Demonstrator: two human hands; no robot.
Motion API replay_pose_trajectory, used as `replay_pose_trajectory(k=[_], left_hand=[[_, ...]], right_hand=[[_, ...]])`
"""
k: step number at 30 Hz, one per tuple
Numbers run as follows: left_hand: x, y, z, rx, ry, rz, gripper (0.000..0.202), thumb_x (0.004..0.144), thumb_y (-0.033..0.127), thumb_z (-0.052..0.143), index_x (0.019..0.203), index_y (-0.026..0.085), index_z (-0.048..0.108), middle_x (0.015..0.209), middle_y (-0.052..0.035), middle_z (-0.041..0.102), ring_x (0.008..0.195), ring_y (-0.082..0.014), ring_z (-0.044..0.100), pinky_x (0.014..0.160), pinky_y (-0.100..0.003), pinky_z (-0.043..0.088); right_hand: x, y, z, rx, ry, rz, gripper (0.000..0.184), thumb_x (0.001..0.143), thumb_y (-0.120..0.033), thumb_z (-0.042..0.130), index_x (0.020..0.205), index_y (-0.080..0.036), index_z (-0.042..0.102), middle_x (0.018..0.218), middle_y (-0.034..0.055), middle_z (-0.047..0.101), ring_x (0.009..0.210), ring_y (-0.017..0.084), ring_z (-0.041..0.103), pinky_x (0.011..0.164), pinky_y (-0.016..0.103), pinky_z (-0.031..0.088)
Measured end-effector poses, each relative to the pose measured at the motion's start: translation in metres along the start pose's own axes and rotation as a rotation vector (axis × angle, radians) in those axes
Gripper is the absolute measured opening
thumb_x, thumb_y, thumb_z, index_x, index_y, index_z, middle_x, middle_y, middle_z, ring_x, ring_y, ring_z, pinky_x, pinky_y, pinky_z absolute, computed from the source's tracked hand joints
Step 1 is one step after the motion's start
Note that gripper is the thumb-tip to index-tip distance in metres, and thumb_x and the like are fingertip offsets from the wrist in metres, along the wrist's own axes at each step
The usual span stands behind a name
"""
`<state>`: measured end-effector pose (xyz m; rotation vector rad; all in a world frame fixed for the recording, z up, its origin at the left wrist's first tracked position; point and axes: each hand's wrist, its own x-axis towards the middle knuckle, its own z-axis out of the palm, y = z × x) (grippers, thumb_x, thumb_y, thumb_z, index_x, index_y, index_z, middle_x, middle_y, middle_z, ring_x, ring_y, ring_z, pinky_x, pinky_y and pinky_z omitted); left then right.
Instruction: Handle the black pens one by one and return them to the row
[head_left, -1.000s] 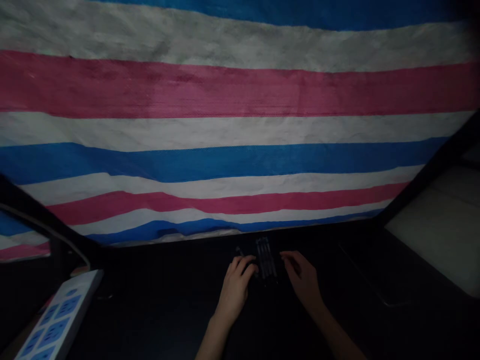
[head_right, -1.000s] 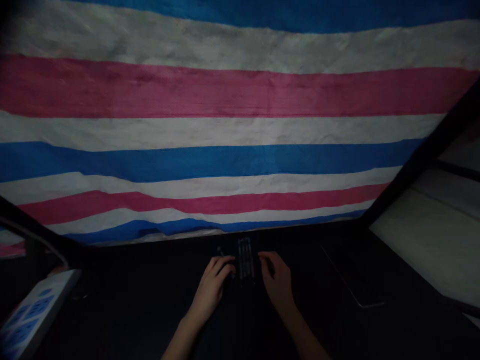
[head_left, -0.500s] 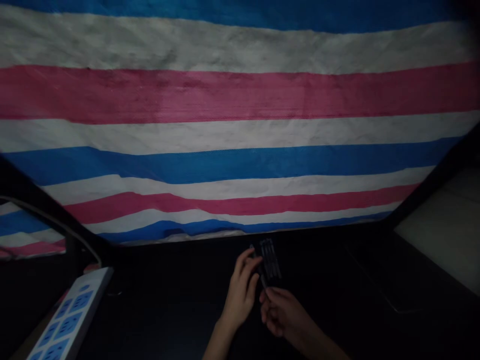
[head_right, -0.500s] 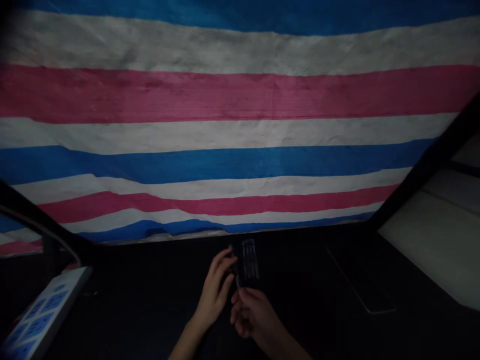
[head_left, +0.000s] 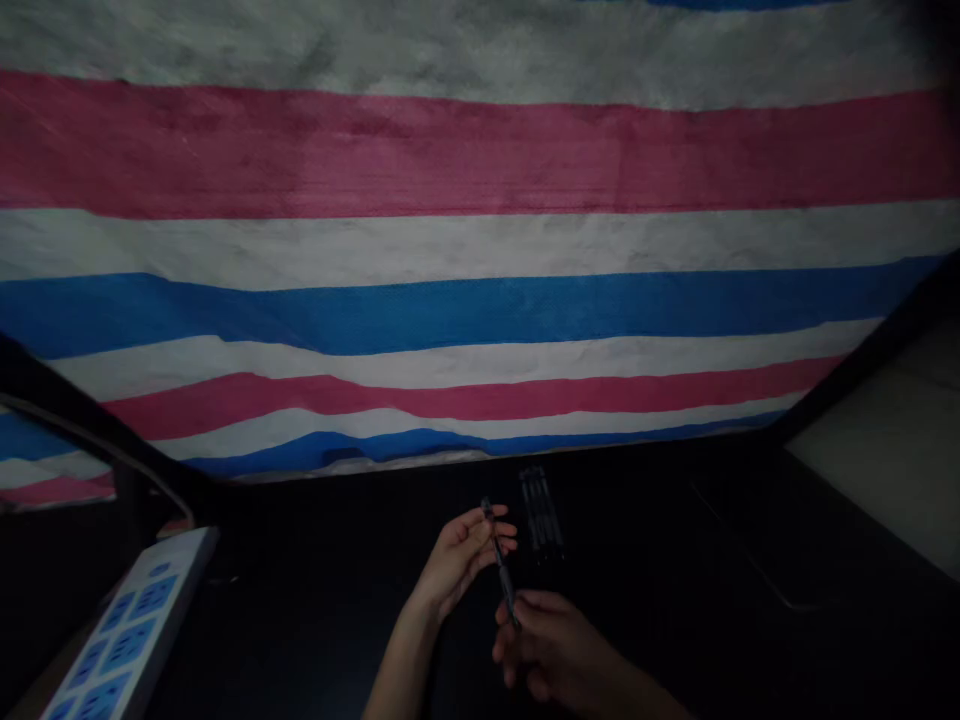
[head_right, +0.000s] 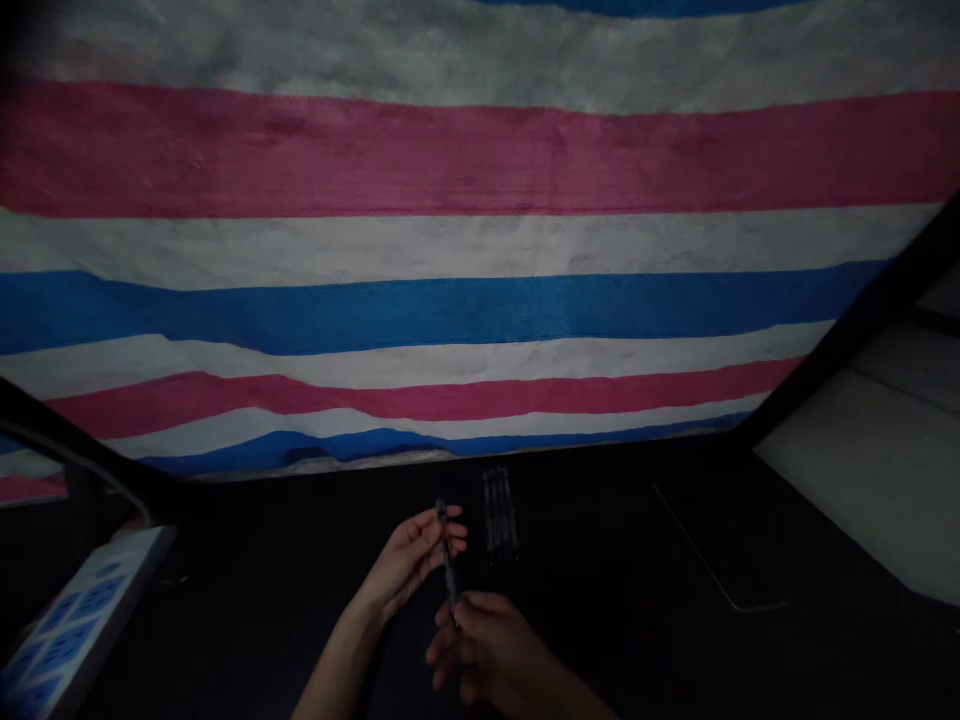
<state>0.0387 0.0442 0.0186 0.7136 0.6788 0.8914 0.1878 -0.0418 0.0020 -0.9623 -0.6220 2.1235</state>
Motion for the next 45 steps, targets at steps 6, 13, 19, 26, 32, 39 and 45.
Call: replay_pose_trajectory(k=[6,13,19,26,32,39,45], left_hand=[[-0.001,0.004,-0.001,-0.021,0.049,0.026,0.035,0.062,0.029,0.084,0.088,0.009,0.071,0.072,-0.0079,0.072,0.064,-0.0149,0.068,0.062,-0.021,0.052],[0.001,-0.002,0.002,0.018,0.102,0.035,0.036,0.056,0.03,0.087,0.078,0.007,0.071,0.064,-0.009,0.072,0.054,-0.0149,0.067,0.051,-0.019,0.05],[0.004,-0.001,0.002,0.003,0.104,0.063,0.039,0.052,0.033,0.088,0.075,0.009,0.069,0.06,-0.0058,0.07,0.05,-0.0114,0.064,0.05,-0.017,0.049],[0.005,-0.004,0.002,0.021,0.09,0.058,0.037,0.055,0.031,0.087,0.078,0.01,0.066,0.063,-0.0052,0.07,0.053,-0.0117,0.065,0.051,-0.017,0.05],[0.006,-0.006,0.001,0.029,0.071,0.06,0.034,0.059,0.03,0.086,0.08,0.011,0.066,0.065,-0.0043,0.069,0.055,-0.0116,0.065,0.054,-0.018,0.051],[0.005,-0.004,0.004,0.016,0.078,0.076,0.034,0.059,0.031,0.085,0.079,0.011,0.065,0.065,-0.0036,0.068,0.056,-0.0109,0.063,0.056,-0.019,0.051],[0.004,-0.003,0.006,0.011,0.08,0.071,0.034,0.06,0.031,0.085,0.08,0.011,0.065,0.066,-0.0039,0.068,0.056,-0.0114,0.064,0.055,-0.019,0.051]], right_hand=[[0.001,-0.001,-0.001,-0.053,0.015,-0.007,0.043,0.072,-0.051,0.067,0.086,-0.011,0.056,0.067,0.0079,0.068,0.048,0.014,0.062,0.035,0.016,0.021],[0.001,0.003,0.006,-0.083,0.049,-0.045,0.04,0.066,-0.04,0.076,0.069,-0.017,0.043,0.054,0.0001,0.063,0.04,0.011,0.058,0.039,0.017,0.032],[-0.002,-0.001,0.004,0.05,-0.044,0.002,0.046,0.074,-0.053,0.067,0.094,-0.014,0.054,0.08,0.0101,0.07,0.067,0.022,0.069,0.05,0.025,0.045],[-0.006,-0.005,0.0,0.15,-0.096,-0.023,0.022,0.077,-0.029,0.071,0.087,-0.014,0.059,0.08,0.0076,0.069,0.073,0.019,0.067,0.069,0.034,0.046],[-0.009,-0.005,0.0,0.162,-0.109,0.008,0.028,0.081,-0.036,0.066,0.091,-0.01,0.063,0.087,0.0122,0.069,0.08,0.022,0.067,0.075,0.036,0.045],[-0.009,-0.005,0.001,0.175,-0.069,0.03,0.035,0.077,-0.043,0.068,0.09,-0.01,0.063,0.086,0.0134,0.07,0.079,0.025,0.069,0.074,0.037,0.045],[-0.01,-0.005,0.001,0.163,-0.091,0.024,0.036,0.076,-0.04,0.07,0.096,-0.012,0.06,0.089,0.0132,0.071,0.079,0.025,0.069,0.075,0.037,0.043]])
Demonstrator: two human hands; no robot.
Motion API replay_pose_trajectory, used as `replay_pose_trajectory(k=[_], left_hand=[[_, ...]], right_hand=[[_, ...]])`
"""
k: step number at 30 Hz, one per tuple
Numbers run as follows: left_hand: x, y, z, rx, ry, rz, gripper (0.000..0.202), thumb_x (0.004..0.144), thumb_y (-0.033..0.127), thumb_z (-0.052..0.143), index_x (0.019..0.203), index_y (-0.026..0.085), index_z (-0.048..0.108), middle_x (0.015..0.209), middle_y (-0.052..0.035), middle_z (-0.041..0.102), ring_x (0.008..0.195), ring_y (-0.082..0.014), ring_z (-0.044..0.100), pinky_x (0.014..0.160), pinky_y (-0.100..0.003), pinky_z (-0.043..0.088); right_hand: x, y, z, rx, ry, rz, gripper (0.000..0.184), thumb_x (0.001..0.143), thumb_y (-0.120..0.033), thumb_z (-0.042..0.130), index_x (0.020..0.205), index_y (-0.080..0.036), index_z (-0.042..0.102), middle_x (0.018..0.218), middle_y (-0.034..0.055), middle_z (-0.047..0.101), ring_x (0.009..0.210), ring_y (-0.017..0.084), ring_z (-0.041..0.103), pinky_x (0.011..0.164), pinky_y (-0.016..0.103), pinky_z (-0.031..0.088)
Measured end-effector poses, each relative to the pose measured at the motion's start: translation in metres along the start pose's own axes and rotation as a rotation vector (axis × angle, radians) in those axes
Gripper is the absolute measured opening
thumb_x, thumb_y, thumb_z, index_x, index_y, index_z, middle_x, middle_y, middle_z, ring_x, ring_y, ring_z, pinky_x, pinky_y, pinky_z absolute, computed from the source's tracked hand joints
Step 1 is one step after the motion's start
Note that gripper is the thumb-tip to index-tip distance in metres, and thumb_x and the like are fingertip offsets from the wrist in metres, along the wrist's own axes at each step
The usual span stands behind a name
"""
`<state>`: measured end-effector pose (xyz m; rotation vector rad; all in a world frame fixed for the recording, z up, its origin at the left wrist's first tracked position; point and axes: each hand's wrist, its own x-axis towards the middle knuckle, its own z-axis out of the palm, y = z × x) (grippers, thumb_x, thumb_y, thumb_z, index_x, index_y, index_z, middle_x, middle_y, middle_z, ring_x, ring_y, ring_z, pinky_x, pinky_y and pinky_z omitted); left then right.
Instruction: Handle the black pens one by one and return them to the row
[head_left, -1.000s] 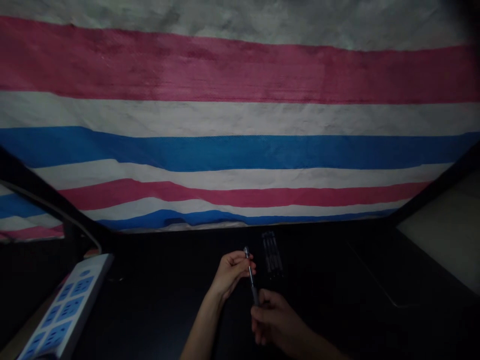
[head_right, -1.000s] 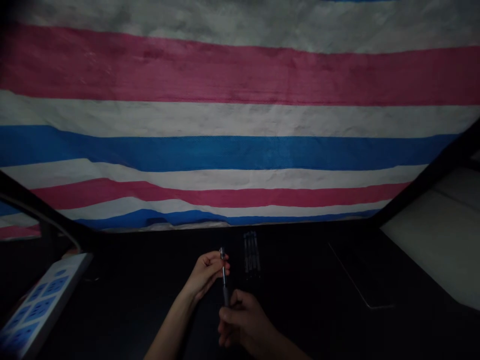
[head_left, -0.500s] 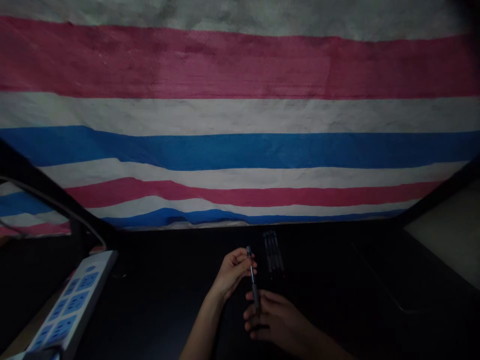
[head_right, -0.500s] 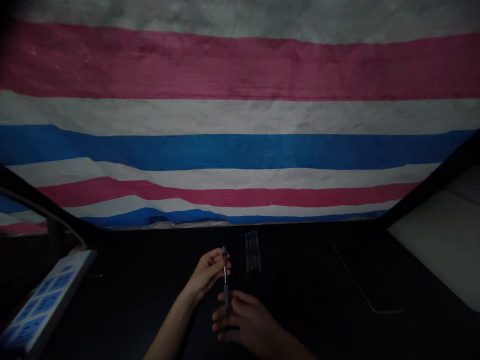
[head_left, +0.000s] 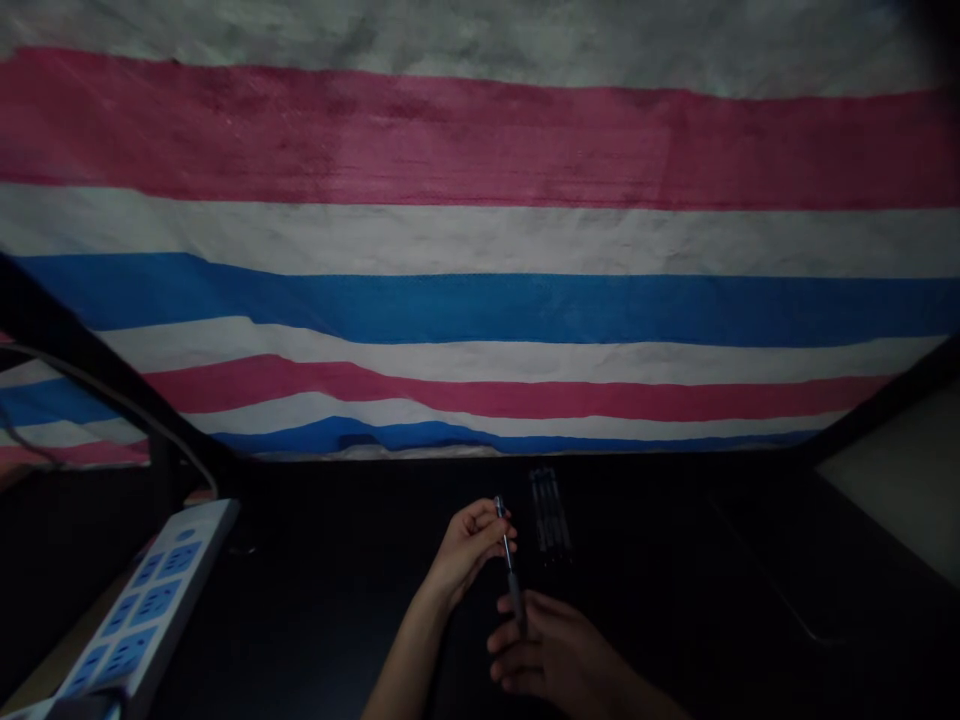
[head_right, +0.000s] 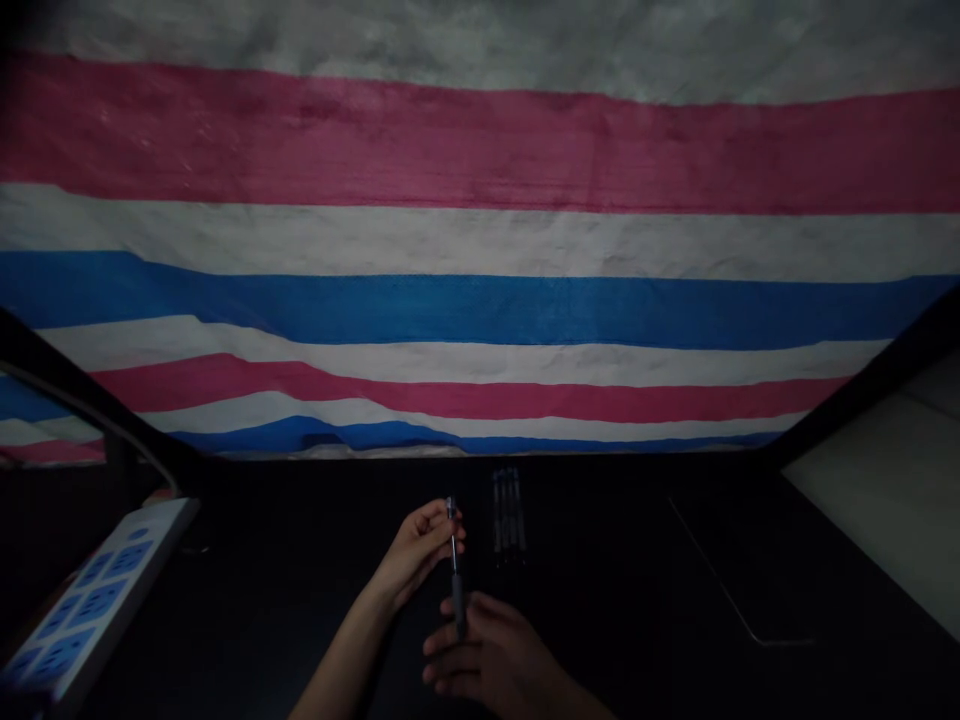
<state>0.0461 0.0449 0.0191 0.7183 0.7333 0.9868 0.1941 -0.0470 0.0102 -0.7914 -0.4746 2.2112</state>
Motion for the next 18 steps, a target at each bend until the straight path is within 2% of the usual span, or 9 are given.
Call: replay_pose_trajectory(k=[2,4,9,13,15,18], left_hand=[[0.0,0.0,0.0,-0.001,-0.002,-0.002,0.034,0.061,0.031,0.084,0.08,0.011,0.065,0.066,-0.0039,0.068,0.056,-0.0115,0.064,0.055,-0.019,0.051],[0.001,-0.001,0.0,-0.001,-0.004,-0.004,0.033,0.061,0.031,0.084,0.08,0.011,0.065,0.066,-0.0041,0.068,0.056,-0.0112,0.064,0.054,-0.019,0.051],[0.001,-0.001,-0.001,-0.007,-0.004,-0.002,0.031,0.063,0.03,0.083,0.081,0.011,0.065,0.067,-0.0037,0.068,0.057,-0.0108,0.063,0.057,-0.019,0.051],[0.001,-0.001,-0.001,-0.015,-0.002,0.001,0.031,0.063,0.029,0.083,0.08,0.011,0.065,0.067,-0.0042,0.068,0.056,-0.0108,0.063,0.055,-0.019,0.05],[0.0,0.0,0.0,-0.022,0.003,0.004,0.03,0.063,0.029,0.083,0.079,0.011,0.065,0.066,-0.0042,0.068,0.056,-0.0108,0.063,0.055,-0.019,0.05],[0.0,0.001,0.002,-0.044,0.013,0.001,0.031,0.06,0.028,0.085,0.077,0.01,0.065,0.064,-0.0046,0.067,0.054,-0.011,0.062,0.053,-0.019,0.05]], right_hand=[[0.0,0.0,0.0,-0.011,0.011,0.009,0.035,0.076,-0.041,0.07,0.091,-0.011,0.06,0.085,0.0127,0.071,0.077,0.025,0.069,0.075,0.037,0.044],[0.0,0.0,0.0,-0.022,0.02,0.001,0.032,0.074,-0.037,0.073,0.087,-0.012,0.059,0.083,0.0109,0.071,0.076,0.024,0.069,0.074,0.036,0.043],[0.004,0.004,-0.005,-0.007,0.033,0.035,0.041,0.075,-0.048,0.069,0.091,-0.012,0.058,0.084,0.0125,0.071,0.075,0.024,0.07,0.072,0.036,0.044],[0.004,0.004,-0.006,-0.025,0.035,0.028,0.045,0.068,-0.045,0.077,0.094,-0.015,0.054,0.086,0.0096,0.071,0.075,0.023,0.07,0.07,0.034,0.045],[0.005,0.005,-0.006,-0.047,0.023,0.043,0.048,0.069,-0.048,0.075,0.097,-0.015,0.054,0.089,0.0106,0.071,0.073,0.022,0.07,0.067,0.032,0.045],[0.007,0.009,-0.01,-0.151,0.013,0.04,0.046,0.071,-0.05,0.072,0.09,-0.013,0.054,0.08,0.0096,0.07,0.064,0.02,0.068,0.059,0.028,0.043]])
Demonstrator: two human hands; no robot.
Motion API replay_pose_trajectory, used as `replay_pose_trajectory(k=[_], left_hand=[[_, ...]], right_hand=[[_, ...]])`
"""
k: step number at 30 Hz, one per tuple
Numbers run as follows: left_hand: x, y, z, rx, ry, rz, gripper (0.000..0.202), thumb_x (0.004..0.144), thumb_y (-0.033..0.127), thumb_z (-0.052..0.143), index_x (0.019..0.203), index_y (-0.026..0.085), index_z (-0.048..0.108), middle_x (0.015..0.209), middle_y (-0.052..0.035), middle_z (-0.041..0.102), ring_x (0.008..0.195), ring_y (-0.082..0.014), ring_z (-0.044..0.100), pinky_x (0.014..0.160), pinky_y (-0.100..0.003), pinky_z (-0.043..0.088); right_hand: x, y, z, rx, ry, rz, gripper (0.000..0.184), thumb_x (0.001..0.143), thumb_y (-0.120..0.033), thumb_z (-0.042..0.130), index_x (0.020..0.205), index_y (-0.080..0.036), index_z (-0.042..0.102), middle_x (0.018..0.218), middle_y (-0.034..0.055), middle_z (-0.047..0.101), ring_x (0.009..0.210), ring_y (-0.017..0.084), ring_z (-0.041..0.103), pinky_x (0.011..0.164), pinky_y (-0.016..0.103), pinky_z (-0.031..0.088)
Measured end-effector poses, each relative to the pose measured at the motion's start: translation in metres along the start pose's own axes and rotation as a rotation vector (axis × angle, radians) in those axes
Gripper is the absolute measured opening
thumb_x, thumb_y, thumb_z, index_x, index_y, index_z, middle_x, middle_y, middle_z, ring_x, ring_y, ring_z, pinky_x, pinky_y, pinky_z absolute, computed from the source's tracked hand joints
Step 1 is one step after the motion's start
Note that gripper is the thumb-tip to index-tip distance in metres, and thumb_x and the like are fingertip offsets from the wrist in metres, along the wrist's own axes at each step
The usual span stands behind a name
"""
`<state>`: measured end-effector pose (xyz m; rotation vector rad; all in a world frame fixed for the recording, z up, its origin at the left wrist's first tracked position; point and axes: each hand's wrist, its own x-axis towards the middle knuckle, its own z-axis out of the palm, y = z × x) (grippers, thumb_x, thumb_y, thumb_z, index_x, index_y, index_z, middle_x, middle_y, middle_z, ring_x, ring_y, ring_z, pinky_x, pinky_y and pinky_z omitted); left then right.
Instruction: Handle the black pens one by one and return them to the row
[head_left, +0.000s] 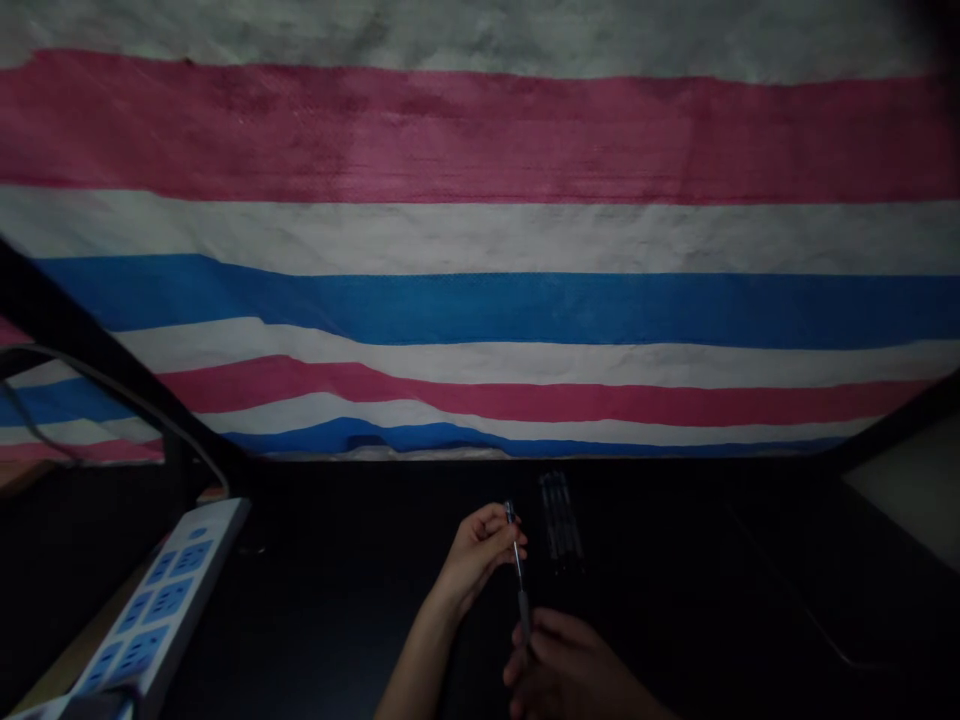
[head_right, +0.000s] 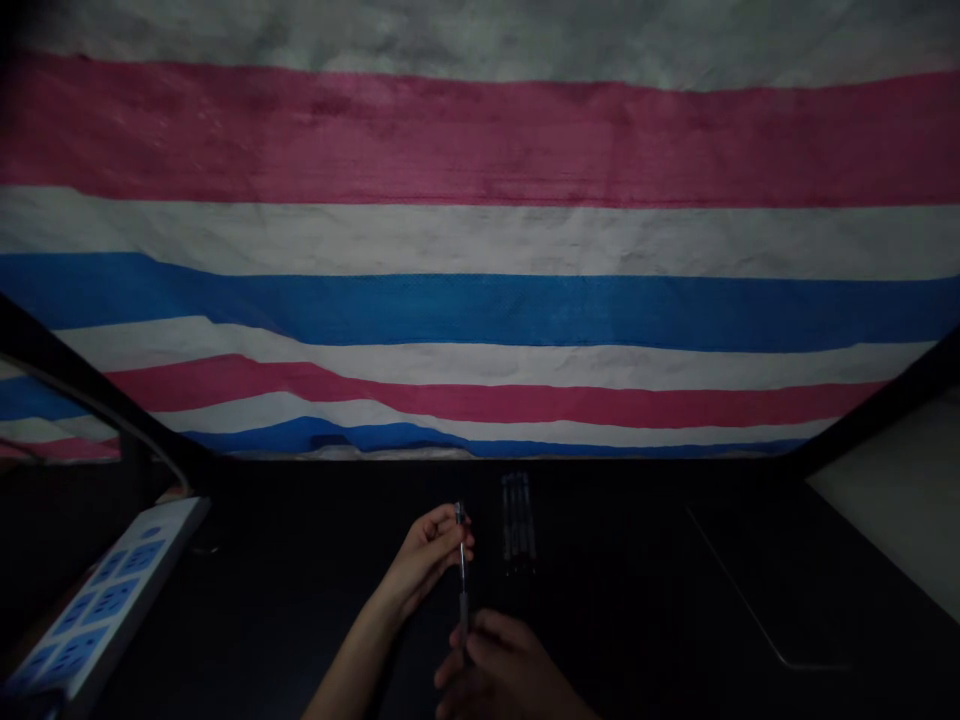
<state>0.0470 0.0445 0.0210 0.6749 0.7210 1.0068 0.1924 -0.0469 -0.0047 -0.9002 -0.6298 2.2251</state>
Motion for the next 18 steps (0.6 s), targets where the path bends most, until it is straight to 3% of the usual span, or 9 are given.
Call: replay_pose_trajectory(k=[7,12,18], left_hand=[[0.004,-0.001,-0.008,-0.149,0.112,0.07,0.036,0.058,0.03,0.086,0.078,0.011,0.063,0.062,-0.0013,0.066,0.052,-0.0083,0.061,0.053,-0.016,0.05],[0.01,0.002,-0.017,-0.258,0.221,0.148,0.034,0.06,0.028,0.085,0.079,0.016,0.061,0.067,0.0033,0.065,0.056,-0.0055,0.062,0.056,-0.012,0.05],[0.008,0.003,-0.016,-0.258,0.208,0.126,0.033,0.06,0.026,0.085,0.079,0.014,0.06,0.065,0.0013,0.066,0.054,-0.0071,0.062,0.054,-0.014,0.051]], right_hand=[[0.001,0.008,-0.008,-0.166,-0.053,-0.092,0.037,0.071,-0.041,0.074,0.079,-0.015,0.049,0.066,0.0063,0.069,0.056,0.014,0.065,0.054,0.022,0.04],[-0.002,0.005,-0.005,-0.233,-0.038,-0.055,0.034,0.07,-0.037,0.075,0.073,-0.015,0.049,0.062,0.0055,0.068,0.052,0.012,0.062,0.051,0.019,0.037],[-0.004,0.003,-0.003,-0.188,-0.036,-0.034,0.033,0.071,-0.036,0.074,0.074,-0.015,0.049,0.062,0.007,0.069,0.05,0.013,0.062,0.05,0.02,0.038]])
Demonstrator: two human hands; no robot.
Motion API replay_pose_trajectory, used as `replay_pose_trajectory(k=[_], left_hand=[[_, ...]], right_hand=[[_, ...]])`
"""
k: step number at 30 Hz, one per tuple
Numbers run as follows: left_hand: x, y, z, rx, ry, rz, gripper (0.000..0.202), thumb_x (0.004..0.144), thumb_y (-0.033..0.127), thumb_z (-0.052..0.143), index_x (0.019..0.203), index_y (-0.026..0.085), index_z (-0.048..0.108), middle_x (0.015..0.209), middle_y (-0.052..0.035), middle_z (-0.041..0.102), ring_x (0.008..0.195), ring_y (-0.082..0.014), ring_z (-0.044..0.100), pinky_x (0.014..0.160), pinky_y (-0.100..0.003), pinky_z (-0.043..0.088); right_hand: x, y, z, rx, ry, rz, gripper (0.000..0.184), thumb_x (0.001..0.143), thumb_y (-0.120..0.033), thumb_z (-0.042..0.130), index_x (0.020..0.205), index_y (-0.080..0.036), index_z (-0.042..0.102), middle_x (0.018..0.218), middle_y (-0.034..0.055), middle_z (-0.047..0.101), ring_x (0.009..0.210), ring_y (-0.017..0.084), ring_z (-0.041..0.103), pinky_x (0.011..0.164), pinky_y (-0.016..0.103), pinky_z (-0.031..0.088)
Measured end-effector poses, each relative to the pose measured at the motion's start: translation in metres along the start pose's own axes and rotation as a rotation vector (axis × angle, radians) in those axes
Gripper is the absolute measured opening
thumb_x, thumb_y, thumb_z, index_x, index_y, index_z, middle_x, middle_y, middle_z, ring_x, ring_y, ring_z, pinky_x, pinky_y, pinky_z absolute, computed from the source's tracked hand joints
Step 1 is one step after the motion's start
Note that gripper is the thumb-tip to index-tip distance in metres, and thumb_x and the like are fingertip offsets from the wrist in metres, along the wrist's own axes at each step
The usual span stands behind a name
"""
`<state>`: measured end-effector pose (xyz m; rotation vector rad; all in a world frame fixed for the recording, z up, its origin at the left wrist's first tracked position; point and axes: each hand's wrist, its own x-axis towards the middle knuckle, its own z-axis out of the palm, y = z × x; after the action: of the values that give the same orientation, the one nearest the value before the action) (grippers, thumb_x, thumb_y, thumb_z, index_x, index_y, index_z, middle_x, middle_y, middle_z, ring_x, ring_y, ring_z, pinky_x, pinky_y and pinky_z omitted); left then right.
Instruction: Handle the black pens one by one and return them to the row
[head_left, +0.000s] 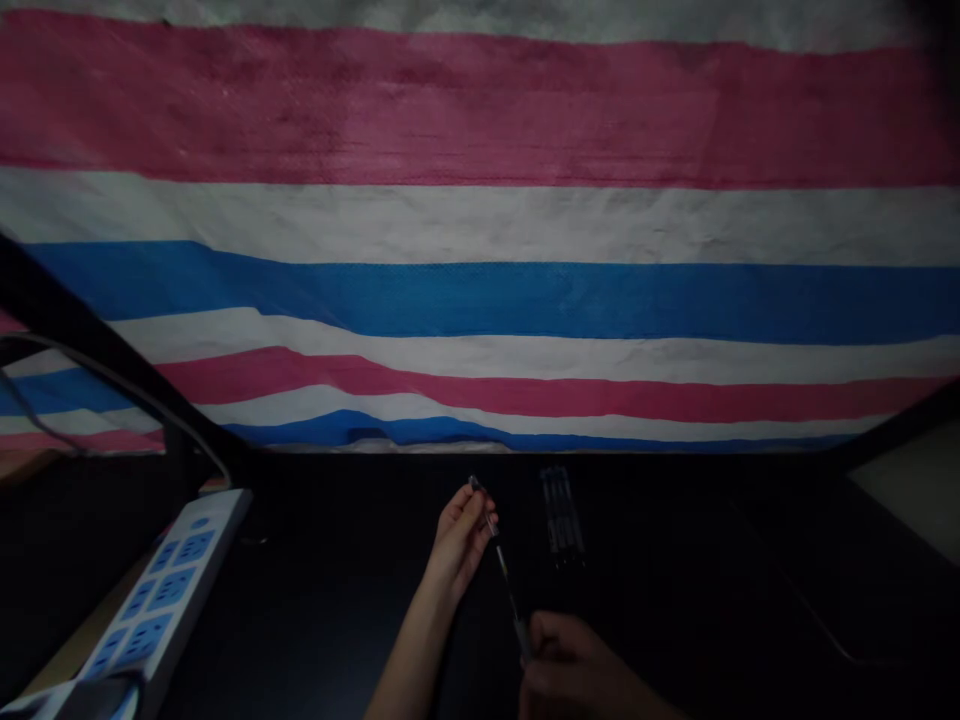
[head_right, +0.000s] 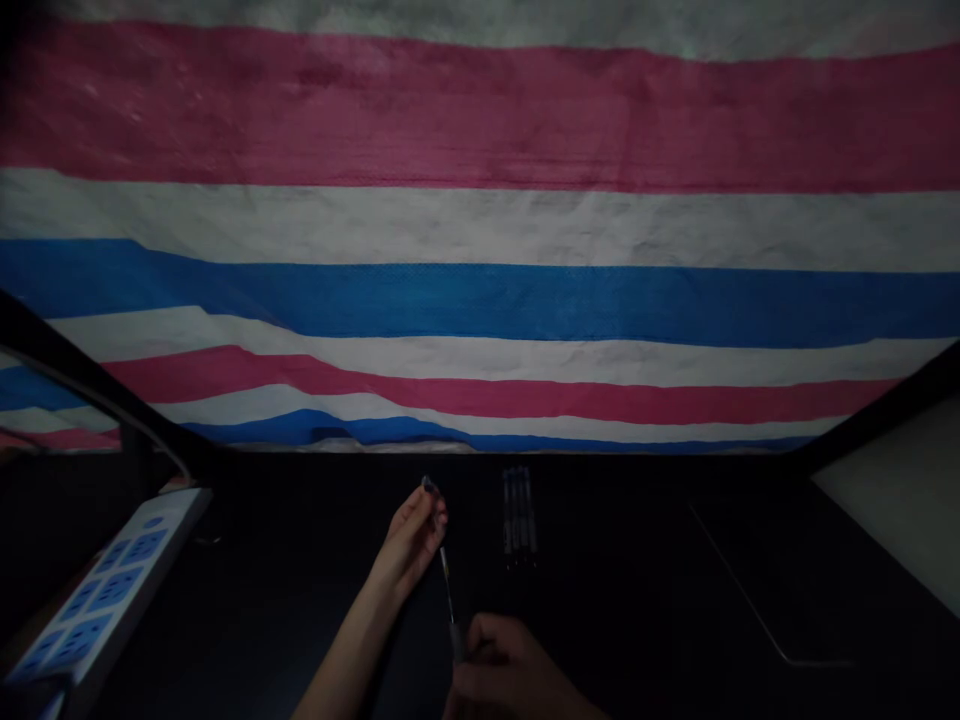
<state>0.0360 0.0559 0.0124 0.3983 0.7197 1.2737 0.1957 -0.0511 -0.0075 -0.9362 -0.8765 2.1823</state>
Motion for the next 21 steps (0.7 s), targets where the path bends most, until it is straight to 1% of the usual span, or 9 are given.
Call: replay_pose_trajectory(k=[7,13,15,18,21], left_hand=[[-0.003,-0.003,0.001,0.042,-0.096,-0.055,0.036,0.06,0.027,0.085,0.082,0.012,0.061,0.064,0.0005,0.064,0.053,-0.007,0.06,0.053,-0.014,0.051],[-0.004,-0.002,0.0,0.068,-0.138,-0.043,0.039,0.061,0.033,0.084,0.085,0.015,0.059,0.064,0.003,0.062,0.055,-0.0052,0.059,0.055,-0.012,0.05],[-0.006,-0.003,0.002,0.101,-0.164,-0.056,0.037,0.063,0.032,0.084,0.083,0.015,0.058,0.064,0.0026,0.063,0.054,-0.0055,0.059,0.055,-0.013,0.051],[-0.011,-0.005,0.005,0.186,-0.233,-0.105,0.033,0.063,0.024,0.084,0.079,0.013,0.058,0.063,0.0006,0.063,0.054,-0.0084,0.06,0.052,-0.018,0.053],[-0.013,-0.007,0.008,0.268,-0.301,-0.136,0.032,0.063,0.023,0.083,0.078,0.013,0.057,0.063,0.0014,0.062,0.055,-0.009,0.06,0.053,-0.019,0.054]], right_hand=[[0.0,-0.001,0.0,0.008,-0.003,-0.01,0.034,0.067,-0.035,0.076,0.077,-0.014,0.05,0.062,0.0064,0.069,0.052,0.013,0.063,0.05,0.02,0.039],[0.0,-0.002,0.003,0.059,-0.03,-0.019,0.036,0.067,-0.036,0.075,0.076,-0.016,0.048,0.06,0.0035,0.067,0.049,0.011,0.061,0.049,0.019,0.039],[0.001,0.0,0.002,0.06,-0.033,-0.023,0.035,0.069,-0.037,0.074,0.076,-0.016,0.046,0.058,0.0023,0.066,0.045,0.01,0.058,0.046,0.018,0.037],[0.003,0.001,0.002,0.056,-0.002,-0.004,0.035,0.072,-0.041,0.07,0.078,-0.018,0.044,0.055,-0.0008,0.063,0.038,0.007,0.051,0.041,0.017,0.031],[0.003,-0.003,0.004,0.087,0.058,0.012,0.04,0.068,-0.045,0.071,0.075,-0.019,0.042,0.056,-0.0036,0.059,0.036,0.004,0.045,0.038,0.016,0.024]])
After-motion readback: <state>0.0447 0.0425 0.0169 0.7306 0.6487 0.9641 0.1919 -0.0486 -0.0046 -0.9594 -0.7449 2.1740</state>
